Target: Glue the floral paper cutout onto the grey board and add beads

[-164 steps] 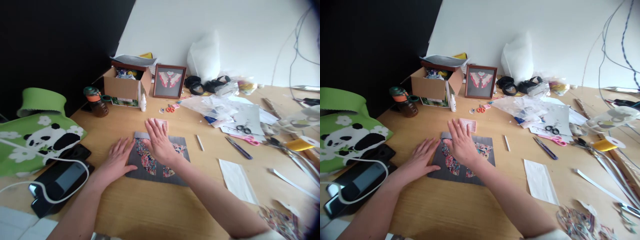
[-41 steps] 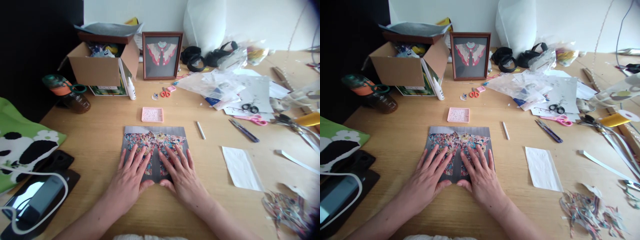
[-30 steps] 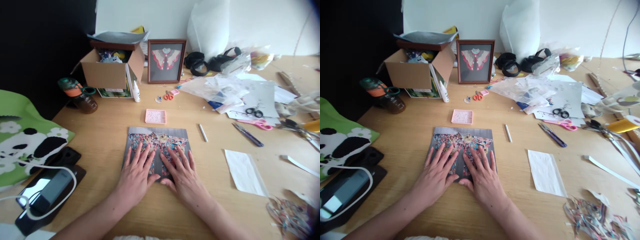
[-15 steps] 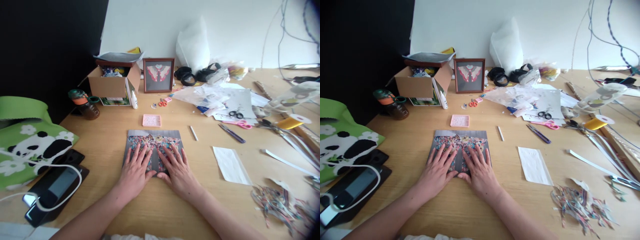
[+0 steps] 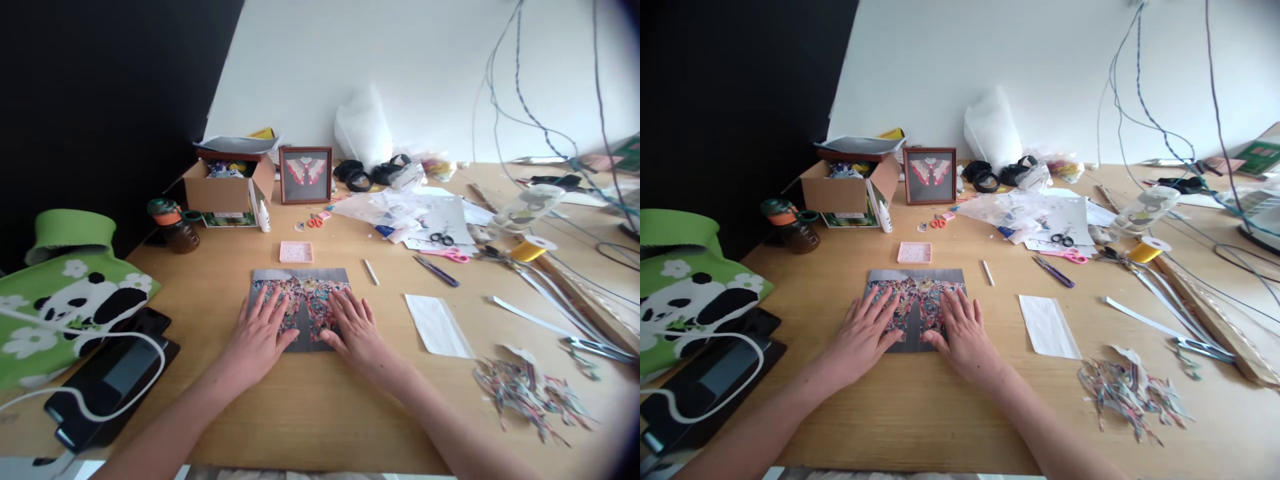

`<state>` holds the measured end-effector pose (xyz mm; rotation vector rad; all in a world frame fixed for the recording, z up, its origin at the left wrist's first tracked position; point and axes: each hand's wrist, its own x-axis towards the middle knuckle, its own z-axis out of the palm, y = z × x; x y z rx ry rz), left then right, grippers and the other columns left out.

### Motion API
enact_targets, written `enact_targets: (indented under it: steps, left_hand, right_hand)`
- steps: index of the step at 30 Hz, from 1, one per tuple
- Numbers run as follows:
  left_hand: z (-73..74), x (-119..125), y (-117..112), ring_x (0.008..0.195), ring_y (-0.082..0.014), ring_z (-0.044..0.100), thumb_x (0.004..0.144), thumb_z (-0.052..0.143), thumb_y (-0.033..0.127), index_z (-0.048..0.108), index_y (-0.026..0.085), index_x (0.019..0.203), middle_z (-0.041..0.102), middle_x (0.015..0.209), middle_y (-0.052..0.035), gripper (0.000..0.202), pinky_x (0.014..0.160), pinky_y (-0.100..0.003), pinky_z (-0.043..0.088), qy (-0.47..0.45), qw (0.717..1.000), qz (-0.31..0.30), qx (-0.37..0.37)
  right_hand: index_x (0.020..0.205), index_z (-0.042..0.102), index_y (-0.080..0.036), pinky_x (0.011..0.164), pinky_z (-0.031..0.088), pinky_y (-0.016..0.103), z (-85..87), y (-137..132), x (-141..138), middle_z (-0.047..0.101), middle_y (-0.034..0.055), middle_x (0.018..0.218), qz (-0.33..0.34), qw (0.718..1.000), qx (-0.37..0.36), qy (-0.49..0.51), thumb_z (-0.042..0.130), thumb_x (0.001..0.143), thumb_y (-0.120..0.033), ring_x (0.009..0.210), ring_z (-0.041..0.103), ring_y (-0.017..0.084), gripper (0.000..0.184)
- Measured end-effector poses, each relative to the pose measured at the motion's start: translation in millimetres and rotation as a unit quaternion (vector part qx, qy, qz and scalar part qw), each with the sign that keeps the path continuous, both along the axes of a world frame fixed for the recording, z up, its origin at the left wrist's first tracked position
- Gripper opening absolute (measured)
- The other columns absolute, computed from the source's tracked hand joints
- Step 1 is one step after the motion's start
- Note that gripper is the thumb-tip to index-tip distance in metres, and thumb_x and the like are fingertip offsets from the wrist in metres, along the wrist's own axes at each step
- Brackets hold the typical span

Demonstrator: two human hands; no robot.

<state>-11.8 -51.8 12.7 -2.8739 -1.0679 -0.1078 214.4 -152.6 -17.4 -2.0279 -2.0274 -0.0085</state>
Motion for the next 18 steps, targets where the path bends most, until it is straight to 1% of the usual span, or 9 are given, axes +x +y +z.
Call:
enact_targets:
  steps: [3,5,6,8,12,15,18]
  left_hand:
    - [14.9,7.5,3.9,0.15,-0.0356,0.02,0.1,0.029,0.059,0.04,0.015,0.149,0.029,0.16,-0.0088,0.066,0.117,-0.064,0.027,-0.007,1.0,0.002,0.011]
    - [16.5,16.6,5.6,0.15,-0.0348,0.019,0.1,0.029,0.058,0.04,0.014,0.149,0.029,0.16,-0.0088,0.067,0.118,-0.064,0.025,-0.017,1.0,0.004,0.016]
    - [14.1,21.2,6.5,0.15,-0.0348,0.02,0.101,0.029,0.058,0.041,0.014,0.149,0.029,0.16,-0.0088,0.066,0.118,-0.064,0.025,-0.022,1.0,0.009,0.018]
    - [4.6,28.2,8.5,0.149,-0.0353,0.021,0.101,0.029,0.056,0.04,0.014,0.149,0.03,0.16,-0.0089,0.065,0.117,-0.064,0.026,-0.032,0.999,0.026,0.021]
    - [-16.7,31.4,13.7,0.149,-0.0353,0.021,0.102,0.029,0.053,0.04,0.016,0.149,0.032,0.159,-0.0083,0.061,0.117,-0.065,0.026,-0.046,0.997,0.05,0.027]
    - [-23.2,30.8,16.2,0.15,-0.0349,0.021,0.102,0.03,0.051,0.038,0.019,0.151,0.031,0.16,-0.0079,0.058,0.117,-0.065,0.025,-0.05,0.997,0.058,0.024]
    - [-25.8,32.1,16.3,0.15,-0.0344,0.02,0.102,0.032,0.049,0.035,0.022,0.152,0.03,0.16,-0.0067,0.057,0.117,-0.064,0.026,-0.052,0.997,0.048,0.017]
  right_hand:
    - [0.157,0.027,-0.018,0.117,0.022,0.061,11.4,9.7,2.4,0.027,0.0131,0.161,-0.004,1.0,-0.028,-0.005,0.026,0.098,-0.068,0.151,0.014,0.032,0.077]
    - [0.156,0.027,-0.015,0.118,0.018,0.061,16.2,19.4,1.8,0.024,0.0131,0.162,-0.01,0.999,-0.033,-0.012,0.028,0.097,-0.07,0.152,0.011,0.033,0.081]
    - [0.156,0.028,-0.015,0.119,0.017,0.061,16.7,24.1,1.0,0.023,0.013,0.162,-0.015,0.999,-0.033,-0.014,0.029,0.096,-0.071,0.152,0.01,0.033,0.082]
    - [0.155,0.03,-0.014,0.118,0.018,0.062,13.4,31.1,-0.7,0.024,0.0127,0.162,-0.024,0.999,-0.033,-0.017,0.028,0.095,-0.072,0.151,0.01,0.034,0.084]
    - [0.155,0.03,-0.014,0.116,0.021,0.065,-2.2,33.1,-2.4,0.028,0.0131,0.16,-0.018,0.999,-0.016,-0.024,0.024,0.095,-0.073,0.15,0.015,0.036,0.084]
    - [0.156,0.027,-0.014,0.116,0.022,0.064,-9.8,30.1,-3.8,0.029,0.0135,0.16,-0.001,0.999,0.0,-0.033,0.024,0.095,-0.072,0.151,0.013,0.035,0.084]
    - [0.155,0.028,-0.012,0.116,0.022,0.063,-11.7,28.9,-6.0,0.029,0.0141,0.16,0.017,0.999,-0.004,-0.036,0.023,0.095,-0.072,0.15,0.014,0.036,0.085]
